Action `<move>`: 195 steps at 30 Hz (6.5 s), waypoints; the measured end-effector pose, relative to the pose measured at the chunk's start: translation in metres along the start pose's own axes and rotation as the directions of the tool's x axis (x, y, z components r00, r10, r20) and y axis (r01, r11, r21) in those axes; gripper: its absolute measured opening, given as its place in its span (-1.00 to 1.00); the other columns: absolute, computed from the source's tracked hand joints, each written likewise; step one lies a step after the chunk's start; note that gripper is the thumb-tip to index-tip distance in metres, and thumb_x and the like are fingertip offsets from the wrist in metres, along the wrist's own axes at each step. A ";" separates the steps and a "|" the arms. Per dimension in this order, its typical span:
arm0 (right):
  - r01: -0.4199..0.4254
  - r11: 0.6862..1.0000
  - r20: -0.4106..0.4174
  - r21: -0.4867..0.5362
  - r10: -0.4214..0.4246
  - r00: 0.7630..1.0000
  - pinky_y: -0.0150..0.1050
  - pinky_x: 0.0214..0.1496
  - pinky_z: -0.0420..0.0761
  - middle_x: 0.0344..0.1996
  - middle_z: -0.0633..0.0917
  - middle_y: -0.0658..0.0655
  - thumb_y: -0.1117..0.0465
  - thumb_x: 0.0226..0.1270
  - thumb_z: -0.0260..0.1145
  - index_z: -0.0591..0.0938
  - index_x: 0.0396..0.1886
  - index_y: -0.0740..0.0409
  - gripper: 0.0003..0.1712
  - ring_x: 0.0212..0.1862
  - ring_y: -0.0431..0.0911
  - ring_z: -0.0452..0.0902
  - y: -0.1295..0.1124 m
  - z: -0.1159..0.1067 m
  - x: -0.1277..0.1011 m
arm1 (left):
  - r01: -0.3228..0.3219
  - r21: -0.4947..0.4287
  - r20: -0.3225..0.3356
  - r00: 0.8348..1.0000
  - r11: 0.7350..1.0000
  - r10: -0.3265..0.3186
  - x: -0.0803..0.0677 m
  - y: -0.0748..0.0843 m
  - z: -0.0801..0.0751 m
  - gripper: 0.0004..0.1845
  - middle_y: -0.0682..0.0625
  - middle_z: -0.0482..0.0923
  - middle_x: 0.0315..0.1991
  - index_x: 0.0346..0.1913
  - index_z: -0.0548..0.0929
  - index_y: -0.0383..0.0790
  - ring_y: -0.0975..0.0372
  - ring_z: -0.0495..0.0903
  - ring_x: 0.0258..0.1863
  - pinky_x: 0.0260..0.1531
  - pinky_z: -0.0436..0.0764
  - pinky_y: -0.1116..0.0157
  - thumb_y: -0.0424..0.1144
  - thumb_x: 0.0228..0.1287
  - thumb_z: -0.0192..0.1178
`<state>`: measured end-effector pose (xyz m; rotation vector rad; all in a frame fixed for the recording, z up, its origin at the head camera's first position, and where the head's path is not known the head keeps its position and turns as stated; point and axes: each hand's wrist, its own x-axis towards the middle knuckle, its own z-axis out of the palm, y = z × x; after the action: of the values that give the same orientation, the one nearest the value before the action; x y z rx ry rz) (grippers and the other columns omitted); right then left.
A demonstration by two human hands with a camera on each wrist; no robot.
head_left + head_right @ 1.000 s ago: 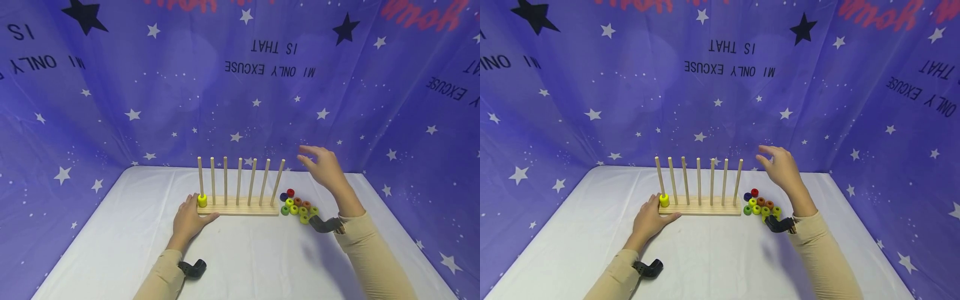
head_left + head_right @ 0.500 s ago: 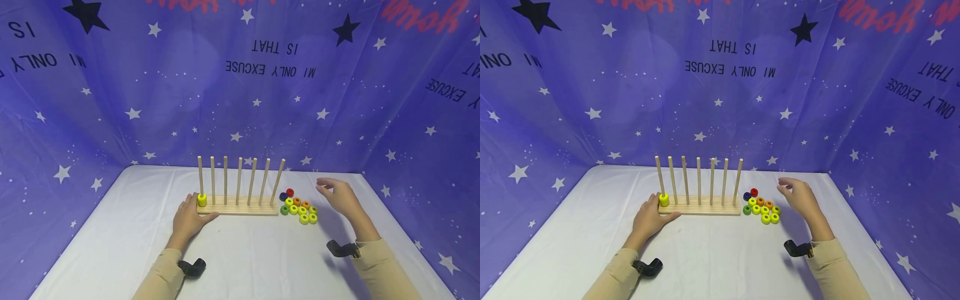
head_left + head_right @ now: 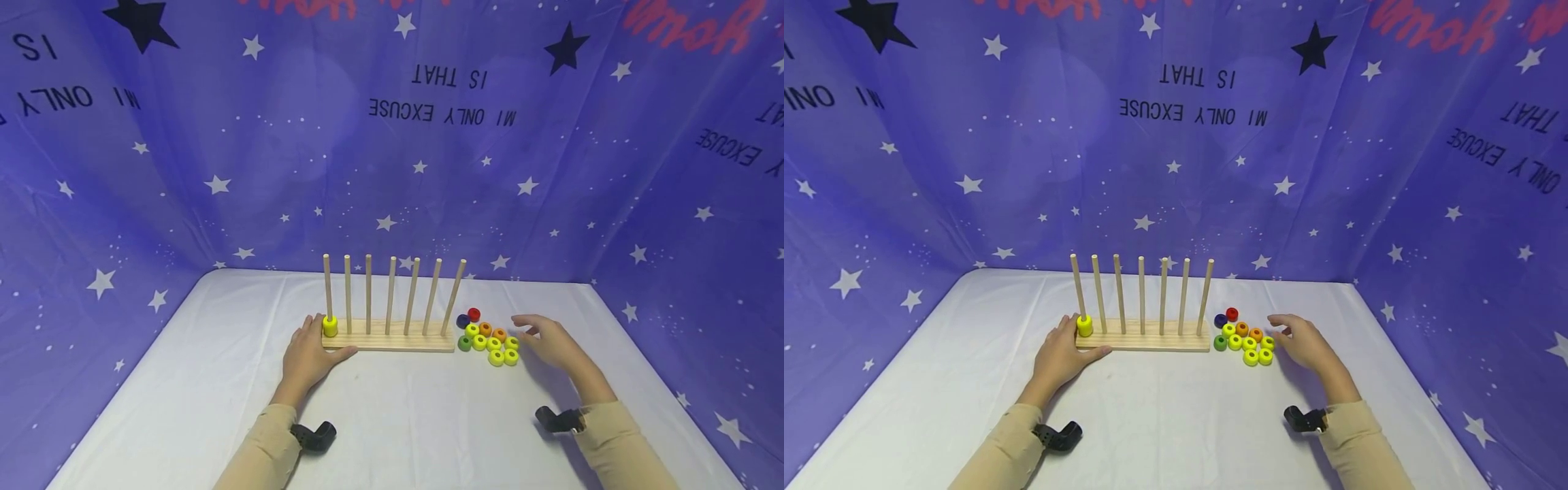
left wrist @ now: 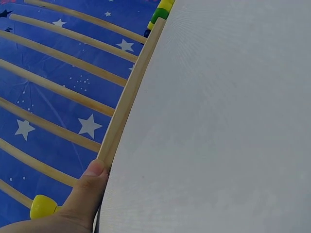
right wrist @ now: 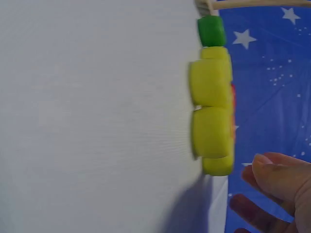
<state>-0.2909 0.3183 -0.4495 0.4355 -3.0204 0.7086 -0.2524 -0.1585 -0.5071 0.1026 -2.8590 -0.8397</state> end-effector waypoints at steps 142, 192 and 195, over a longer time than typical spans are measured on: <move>0.444 0.889 -0.090 -0.110 -0.454 0.886 -0.13 0.12 0.29 -0.04 0.71 -0.20 -0.08 0.32 0.23 0.63 0.08 -0.14 -0.62 0.06 -0.21 0.52 -0.350 0.005 0.103 | -0.031 0.016 -0.047 0.998 0.999 0.032 0.002 0.000 0.003 0.21 -0.29 0.20 0.40 0.40 0.20 -0.23 -0.24 0.24 0.33 0.28 0.30 -0.17 0.55 -0.22 0.18; 0.502 0.865 -0.336 -0.008 -0.475 0.813 -0.11 0.29 0.37 0.04 0.68 -0.04 -0.02 0.31 0.26 0.63 0.10 -0.01 -0.59 0.13 -0.13 0.48 -0.301 -0.037 0.085 | -0.020 0.038 -0.036 0.999 0.999 0.022 0.003 0.000 0.007 0.27 -0.31 0.16 0.41 0.42 0.15 -0.30 -0.23 0.20 0.36 0.32 0.26 -0.15 0.57 -0.22 0.16; 0.494 0.869 -0.353 0.008 -0.460 0.815 -0.12 0.31 0.38 0.06 0.67 -0.04 -0.02 0.31 0.26 0.61 0.12 0.00 -0.58 0.16 -0.12 0.47 -0.287 -0.043 0.081 | -0.021 0.043 -0.039 0.999 0.999 0.022 0.003 0.000 0.007 0.27 -0.32 0.16 0.41 0.42 0.14 -0.32 -0.23 0.21 0.36 0.32 0.25 -0.15 0.57 -0.21 0.16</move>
<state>-0.2936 0.0685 -0.2806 0.9263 -2.4064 0.7907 -0.2566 -0.1555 -0.5125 0.0921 -2.8365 -0.7640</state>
